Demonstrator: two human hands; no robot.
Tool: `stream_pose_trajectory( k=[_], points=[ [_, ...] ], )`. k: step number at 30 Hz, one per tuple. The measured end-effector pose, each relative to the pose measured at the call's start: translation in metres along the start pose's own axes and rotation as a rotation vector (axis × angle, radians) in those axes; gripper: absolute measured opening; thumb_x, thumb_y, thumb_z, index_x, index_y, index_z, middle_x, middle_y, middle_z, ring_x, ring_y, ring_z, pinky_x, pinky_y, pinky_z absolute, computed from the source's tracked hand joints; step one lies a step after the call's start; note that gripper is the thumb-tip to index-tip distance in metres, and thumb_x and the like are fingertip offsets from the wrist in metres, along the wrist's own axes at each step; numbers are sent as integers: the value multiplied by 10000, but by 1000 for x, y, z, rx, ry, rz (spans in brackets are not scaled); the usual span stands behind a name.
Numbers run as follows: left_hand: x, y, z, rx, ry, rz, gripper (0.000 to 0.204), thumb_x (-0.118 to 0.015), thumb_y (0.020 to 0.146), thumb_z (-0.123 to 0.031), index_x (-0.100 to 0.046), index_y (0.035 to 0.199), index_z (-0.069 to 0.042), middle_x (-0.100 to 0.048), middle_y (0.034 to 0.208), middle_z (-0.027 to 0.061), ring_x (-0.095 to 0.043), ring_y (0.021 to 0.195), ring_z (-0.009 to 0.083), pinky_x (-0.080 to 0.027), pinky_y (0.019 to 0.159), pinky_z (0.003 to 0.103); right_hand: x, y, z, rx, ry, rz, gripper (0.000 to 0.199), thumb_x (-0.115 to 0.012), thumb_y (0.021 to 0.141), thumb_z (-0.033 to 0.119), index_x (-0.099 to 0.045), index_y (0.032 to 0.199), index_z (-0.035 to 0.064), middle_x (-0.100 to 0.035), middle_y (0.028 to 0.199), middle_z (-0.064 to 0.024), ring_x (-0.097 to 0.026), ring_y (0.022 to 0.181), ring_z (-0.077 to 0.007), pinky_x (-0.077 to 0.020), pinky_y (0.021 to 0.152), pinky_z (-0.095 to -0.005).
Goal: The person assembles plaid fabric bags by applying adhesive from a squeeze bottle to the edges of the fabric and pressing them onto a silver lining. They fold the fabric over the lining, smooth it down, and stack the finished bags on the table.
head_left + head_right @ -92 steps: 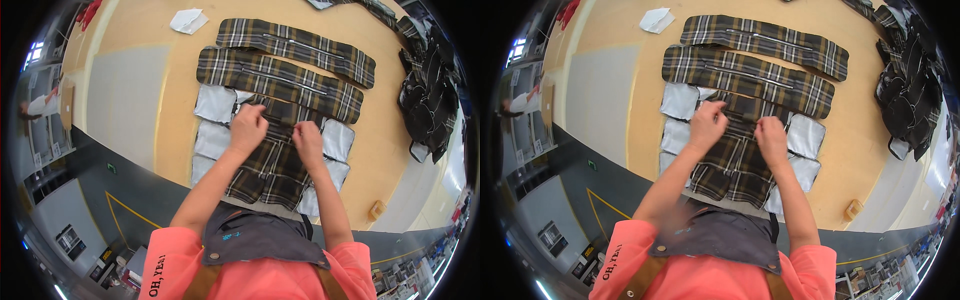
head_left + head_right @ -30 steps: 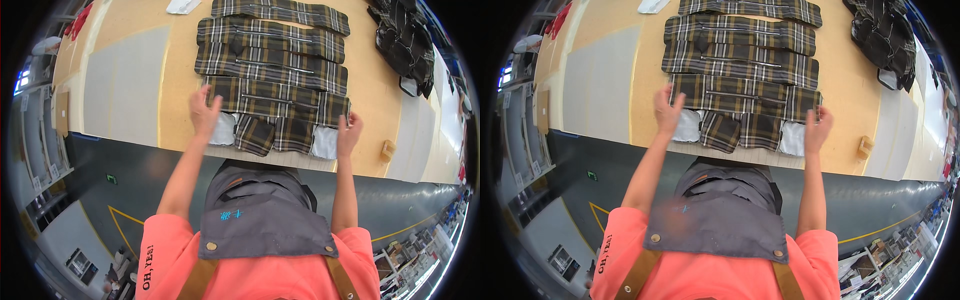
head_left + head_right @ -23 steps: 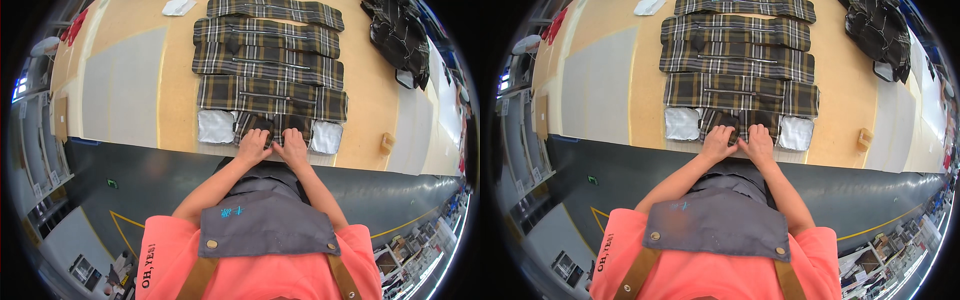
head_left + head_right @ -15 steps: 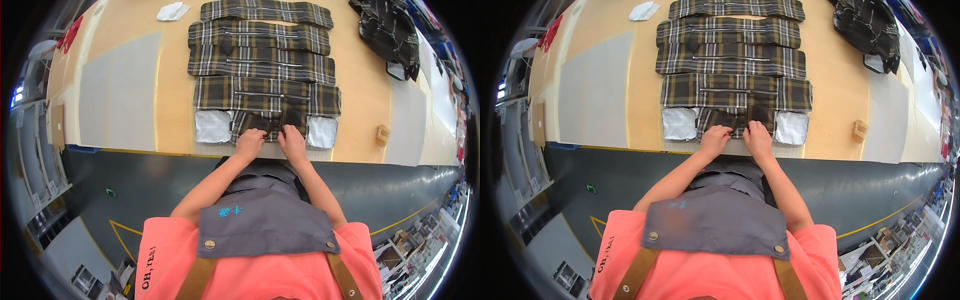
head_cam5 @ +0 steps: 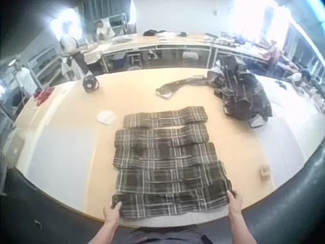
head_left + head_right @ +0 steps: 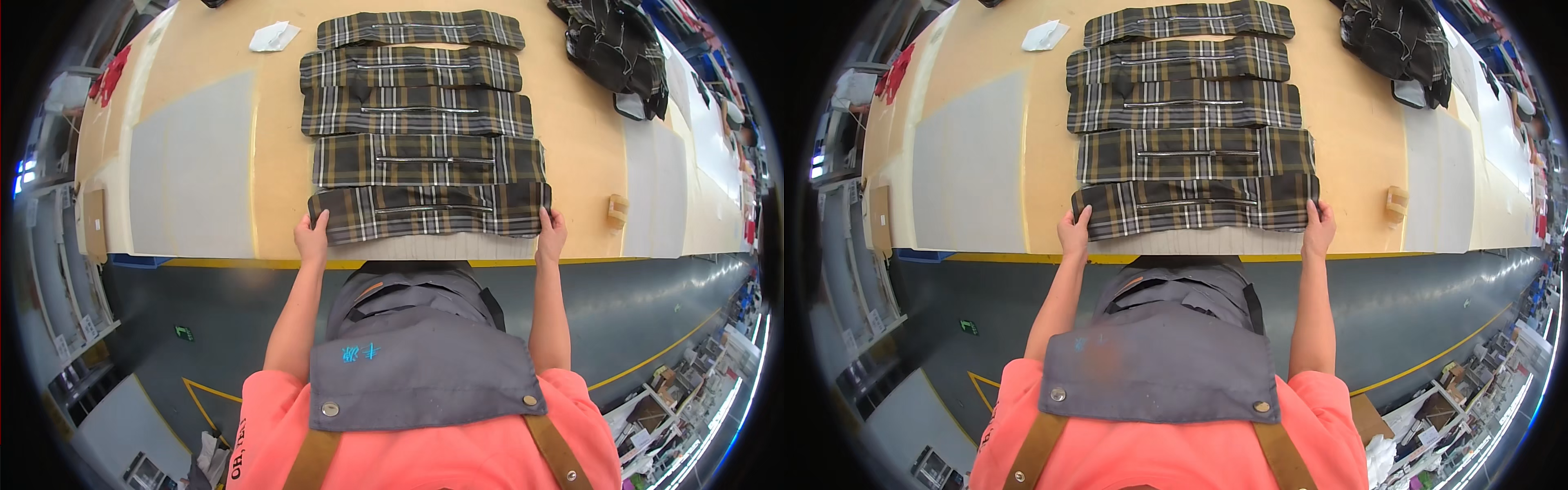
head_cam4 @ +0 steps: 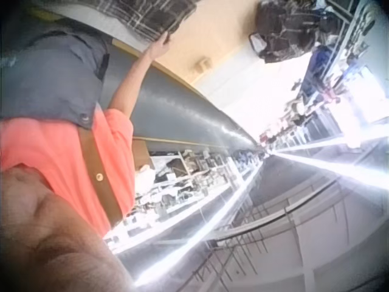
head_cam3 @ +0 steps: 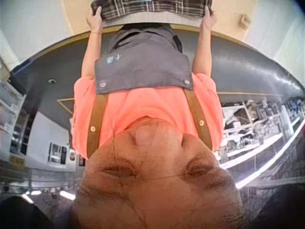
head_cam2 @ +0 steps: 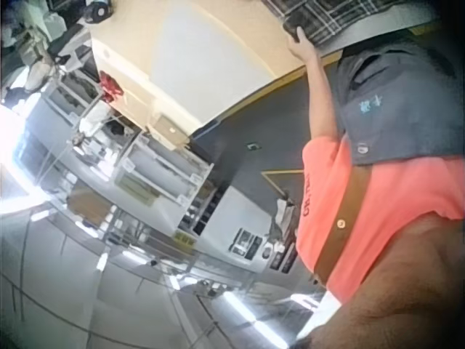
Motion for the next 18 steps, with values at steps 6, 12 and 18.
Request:
stream_pose_trajectory(
  k=[6, 12, 18],
  points=[
    [10, 4, 14, -41, 192, -101, 184, -689, 861, -172, -655, 928, -4, -683, 821, 75, -590, 730, 165, -467, 733, 318, 5, 6, -19, 89, -314, -33, 164, -668, 891, 134, -607, 935, -12, -548, 794, 9, -478, 737, -86, -421, 686, -237],
    [-4, -4, -45, -220, 546, -128, 354, -668, 847, -120, -571, 1176, -31, -594, 1202, 146, -556, 1070, 280, -437, 900, 376, -9, -3, 37, 606, -778, -164, 124, -625, 879, 105, -617, 972, 23, -624, 948, -91, -570, 872, -237, -452, 797, -366],
    [-127, -6, -120, -727, 937, 132, 635, -528, 940, -337, -318, 1472, -60, -300, 1530, 149, -209, 1439, 339, -124, 1141, 547, -179, -18, 90, 837, -1155, 330, 604, -503, 956, 385, -343, 1469, 109, -321, 1535, -70, -239, 1441, -243, -109, 1155, -541]
  ],
)
Point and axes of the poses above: each hand's wrist, its own y-axis towards the middle knuckle, its own x-axis out of the back of the hand, z = x × y, the point moved 8 cm from there along y, towards the middle knuckle
